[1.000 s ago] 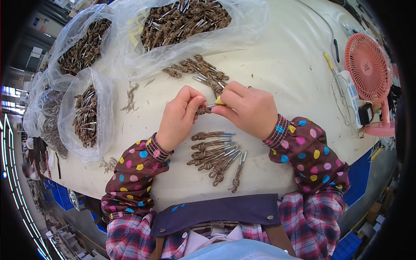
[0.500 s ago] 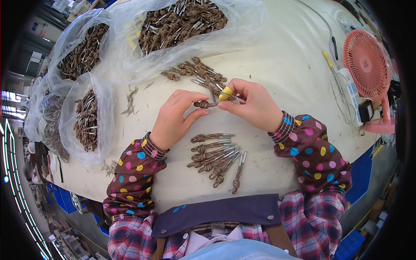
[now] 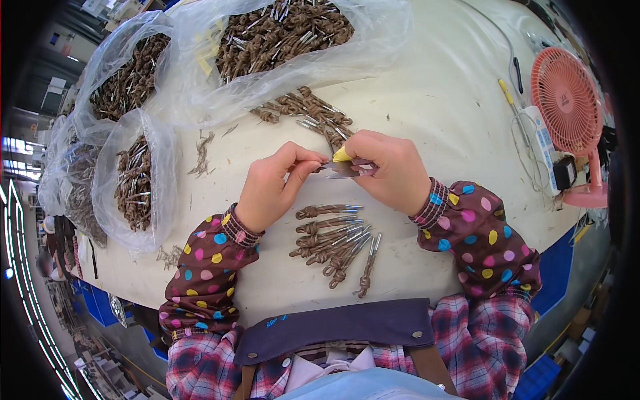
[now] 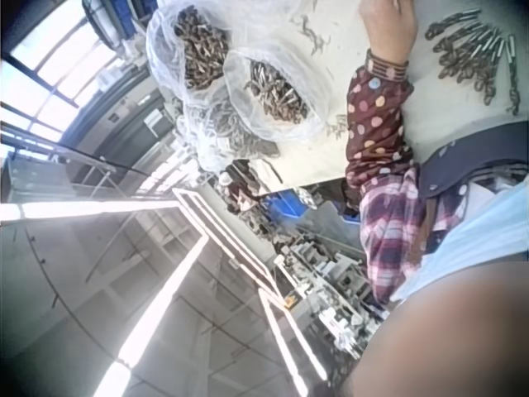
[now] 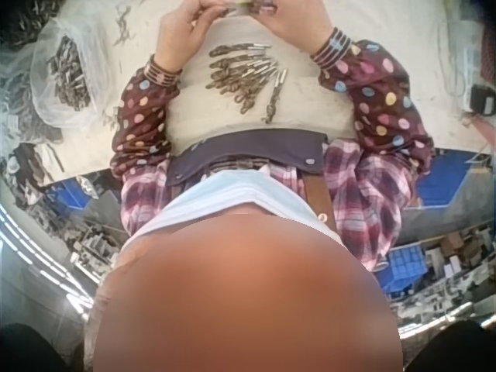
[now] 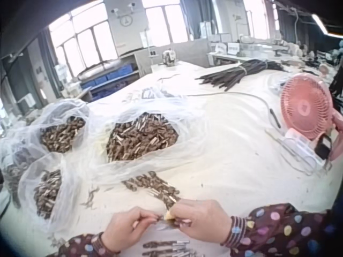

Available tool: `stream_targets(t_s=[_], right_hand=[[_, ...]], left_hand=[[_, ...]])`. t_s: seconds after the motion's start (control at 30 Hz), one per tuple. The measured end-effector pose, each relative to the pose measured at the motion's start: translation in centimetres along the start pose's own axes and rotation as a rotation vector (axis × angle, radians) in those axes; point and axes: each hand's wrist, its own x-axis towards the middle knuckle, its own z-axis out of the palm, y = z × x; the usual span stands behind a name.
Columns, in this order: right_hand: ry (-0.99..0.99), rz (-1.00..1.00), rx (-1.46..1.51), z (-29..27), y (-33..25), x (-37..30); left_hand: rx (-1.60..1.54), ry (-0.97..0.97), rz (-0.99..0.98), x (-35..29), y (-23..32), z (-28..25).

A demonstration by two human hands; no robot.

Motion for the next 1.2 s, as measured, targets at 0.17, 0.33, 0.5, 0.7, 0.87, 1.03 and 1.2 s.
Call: stream_targets(t_s=[0.17, 0.33, 0.5, 0.7, 0.87, 1.03, 1.2], right_hand=[[-0.029, -0.127, -0.228, -0.4, 0.1, 0.1], [0.011, -0.097, -0.393, -0.9, -1.0, 0.5], [-0.026, -0.186, -0.574, -0.2, -0.7, 0.0], [-0.003, -0.214, -0.603, 0.1, -0.8, 0.1], [-0.004, -0.232, -0.602, 0.1, -0.7, 0.0], [0.009, -0.227, -0.588, 0.2, -0.8, 0.0], [0.047, -0.049, -0.287, -0.4, -0.1, 0.2]], left_hand=[[-0.114, -0.058, -0.189, -0.1, 0.4, -0.1], [-0.079, -0.024, -0.165, -0.2, -0.2, 0.2], [-0.059, -0.001, -0.171, -0.3, -0.2, 0.5], [-0.052, 0.003, -0.158, -0.3, 0.0, 0.8], [-0.056, 0.000, -0.154, -0.3, 0.1, 1.0], [-0.052, 0.006, -0.151, -0.3, 0.2, 1.0], [-0.161, 0.047, -0.111, -0.4, -0.3, 1.1]])
